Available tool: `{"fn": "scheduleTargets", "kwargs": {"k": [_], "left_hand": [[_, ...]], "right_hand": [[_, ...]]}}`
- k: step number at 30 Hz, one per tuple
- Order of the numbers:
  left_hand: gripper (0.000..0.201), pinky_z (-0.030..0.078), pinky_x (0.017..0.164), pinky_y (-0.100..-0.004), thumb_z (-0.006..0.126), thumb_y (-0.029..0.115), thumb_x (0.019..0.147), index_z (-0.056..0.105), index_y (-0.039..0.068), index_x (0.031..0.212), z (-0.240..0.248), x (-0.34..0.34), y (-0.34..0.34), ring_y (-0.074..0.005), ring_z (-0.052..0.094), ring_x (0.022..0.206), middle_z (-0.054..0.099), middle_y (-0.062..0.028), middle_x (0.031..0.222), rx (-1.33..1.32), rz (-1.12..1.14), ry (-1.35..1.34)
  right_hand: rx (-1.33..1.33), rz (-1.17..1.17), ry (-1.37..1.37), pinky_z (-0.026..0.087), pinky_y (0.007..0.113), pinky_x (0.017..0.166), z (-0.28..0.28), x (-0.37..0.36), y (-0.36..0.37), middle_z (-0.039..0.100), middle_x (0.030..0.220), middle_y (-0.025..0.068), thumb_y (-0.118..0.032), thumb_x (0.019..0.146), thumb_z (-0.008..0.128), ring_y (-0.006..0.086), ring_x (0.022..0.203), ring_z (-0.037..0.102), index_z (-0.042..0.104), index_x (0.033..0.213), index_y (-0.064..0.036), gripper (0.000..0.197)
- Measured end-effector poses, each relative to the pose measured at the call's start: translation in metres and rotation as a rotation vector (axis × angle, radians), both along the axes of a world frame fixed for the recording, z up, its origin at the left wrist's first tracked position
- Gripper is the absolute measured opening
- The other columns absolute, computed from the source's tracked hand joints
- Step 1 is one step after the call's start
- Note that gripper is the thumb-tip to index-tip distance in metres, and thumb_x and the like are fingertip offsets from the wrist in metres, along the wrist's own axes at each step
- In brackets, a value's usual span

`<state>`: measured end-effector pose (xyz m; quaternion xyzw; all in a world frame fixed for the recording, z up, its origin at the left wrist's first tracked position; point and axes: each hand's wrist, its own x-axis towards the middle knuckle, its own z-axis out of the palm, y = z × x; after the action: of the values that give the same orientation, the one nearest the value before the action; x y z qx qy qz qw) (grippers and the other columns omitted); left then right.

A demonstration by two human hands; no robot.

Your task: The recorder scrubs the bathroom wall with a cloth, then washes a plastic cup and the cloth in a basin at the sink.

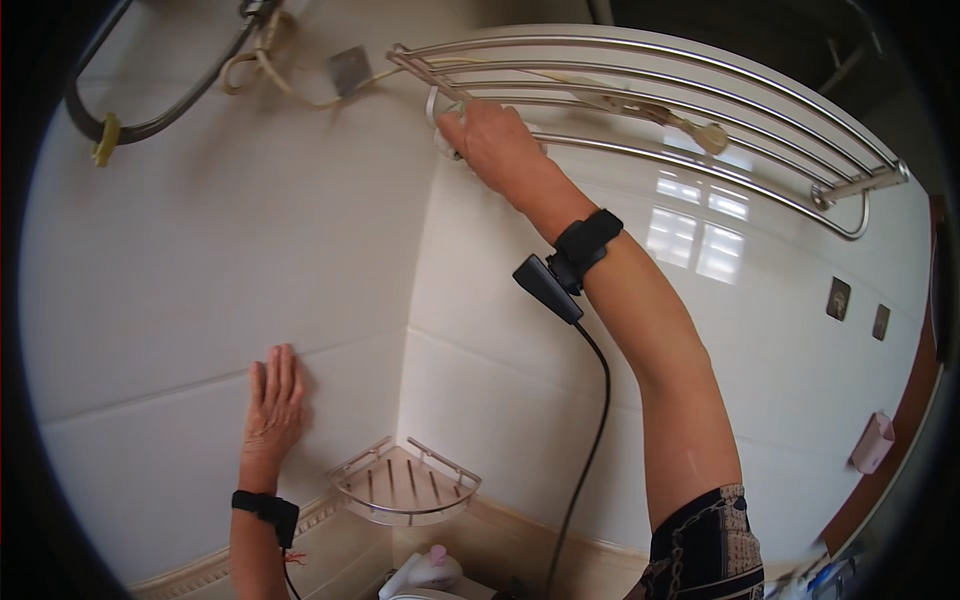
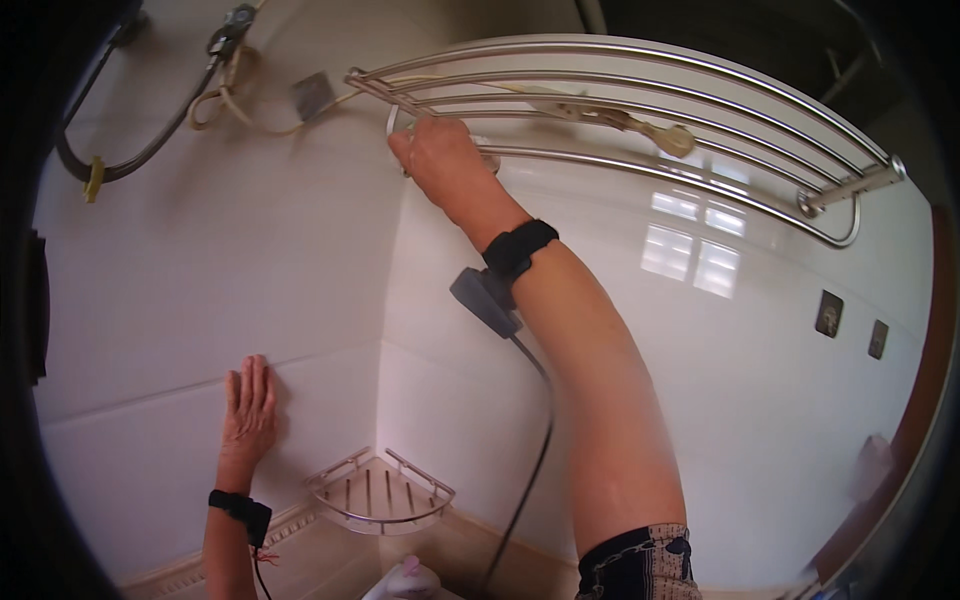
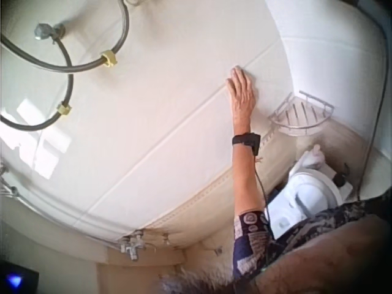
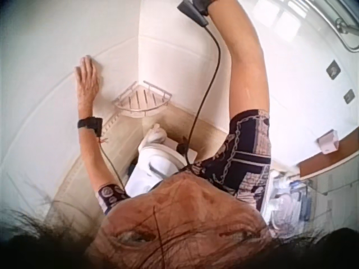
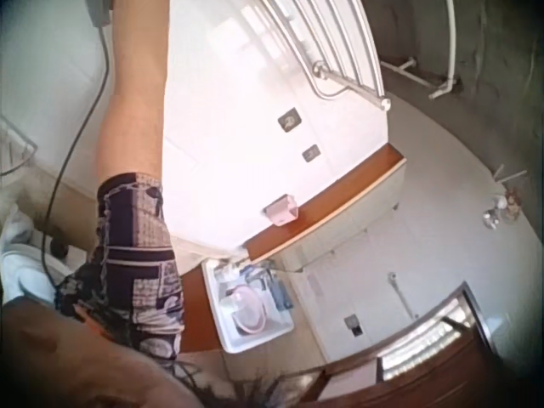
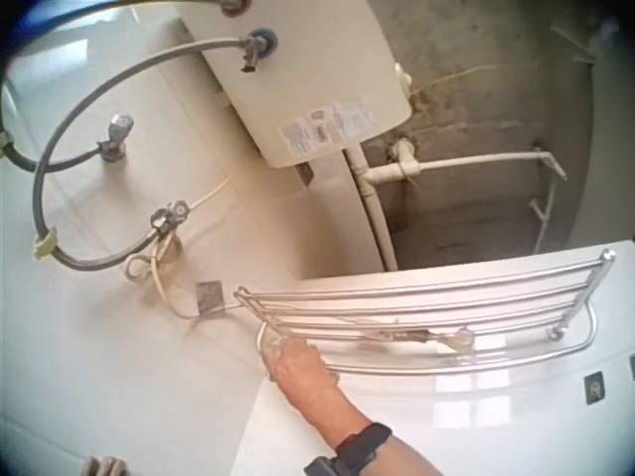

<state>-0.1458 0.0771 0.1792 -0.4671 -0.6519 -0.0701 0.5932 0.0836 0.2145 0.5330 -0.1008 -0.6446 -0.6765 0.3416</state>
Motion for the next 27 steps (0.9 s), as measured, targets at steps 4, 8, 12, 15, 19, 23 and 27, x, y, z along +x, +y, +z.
{"fn": "scheduleTargets", "kwargs": {"k": [4,8,12,15,19,23,27], "left_hand": [[0.066,0.016,0.113,-0.0491,0.052,0.027,0.08,0.032,-0.004,0.135,0.001,0.0,0.006,-0.0316,0.022,0.138,0.026,-0.0198,0.147,0.013,-0.006,-0.004],[0.066,0.015,0.114,-0.0494,0.052,0.022,0.08,0.03,-0.005,0.136,-0.002,-0.001,-0.005,-0.0325,0.02,0.139,0.024,-0.0204,0.147,0.028,-0.071,-0.071],[0.061,0.013,0.115,-0.0477,0.046,0.008,0.079,0.029,-0.009,0.136,0.0,0.009,0.013,-0.0334,0.016,0.14,0.019,-0.0224,0.148,0.031,-0.15,-0.082],[0.061,0.012,0.116,-0.0465,0.043,0.008,0.081,0.027,-0.009,0.137,-0.002,0.005,0.002,-0.0326,0.016,0.14,0.018,-0.0218,0.149,0.065,-0.118,-0.064],[0.059,0.012,0.116,-0.0463,0.039,0.006,0.083,0.025,-0.009,0.137,-0.003,0.003,0.005,-0.032,0.015,0.14,0.018,-0.0215,0.149,0.084,-0.112,-0.061],[0.06,0.01,0.116,-0.0459,0.039,-0.001,0.079,0.024,-0.011,0.137,-0.002,0.003,0.005,-0.0323,0.012,0.14,0.016,-0.0217,0.149,0.096,-0.147,-0.075],[0.058,0.01,0.116,-0.046,0.038,-0.002,0.08,0.025,-0.011,0.136,0.002,0.005,0.009,-0.0329,0.014,0.14,0.018,-0.0226,0.149,0.118,-0.167,-0.033]], "right_hand": [[-0.036,0.016,-0.012,0.047,0.038,0.062,0.003,0.076,-0.021,0.054,0.077,0.0125,-0.005,0.072,0.059,0.0287,0.073,0.057,0.052,0.099,-0.0058,0.028],[0.072,-0.036,-0.073,0.044,0.04,0.061,0.004,0.167,-0.069,0.052,0.08,0.0137,-0.005,0.073,0.057,0.0285,0.072,0.056,0.05,0.105,-0.0063,0.032],[0.069,-0.224,-0.075,0.041,0.039,0.06,-0.003,0.273,-0.098,0.049,0.079,0.0115,-0.003,0.076,0.054,0.0266,0.07,0.051,0.046,0.112,-0.007,0.037],[0.095,-0.28,-0.035,0.04,0.038,0.06,-0.005,0.34,-0.139,0.047,0.079,0.0099,-0.003,0.076,0.054,0.0253,0.069,0.048,0.045,0.117,-0.0076,0.042],[0.121,-0.349,0.001,0.043,0.037,0.07,-0.018,0.389,-0.17,0.05,0.091,0.0128,0.0,0.076,0.056,0.0267,0.079,0.051,0.043,0.124,-0.0085,0.05],[0.156,-0.191,0.101,0.045,0.039,0.082,-0.036,0.412,-0.195,0.051,0.106,0.017,0.005,0.068,0.063,0.032,0.095,0.052,0.045,0.125,-0.0079,0.061],[0.222,0.297,0.616,0.047,0.037,0.083,-0.006,0.435,-0.218,0.05,0.115,0.0167,0.006,0.077,0.061,0.0292,0.099,0.054,0.042,0.124,-0.001,0.052]]}}
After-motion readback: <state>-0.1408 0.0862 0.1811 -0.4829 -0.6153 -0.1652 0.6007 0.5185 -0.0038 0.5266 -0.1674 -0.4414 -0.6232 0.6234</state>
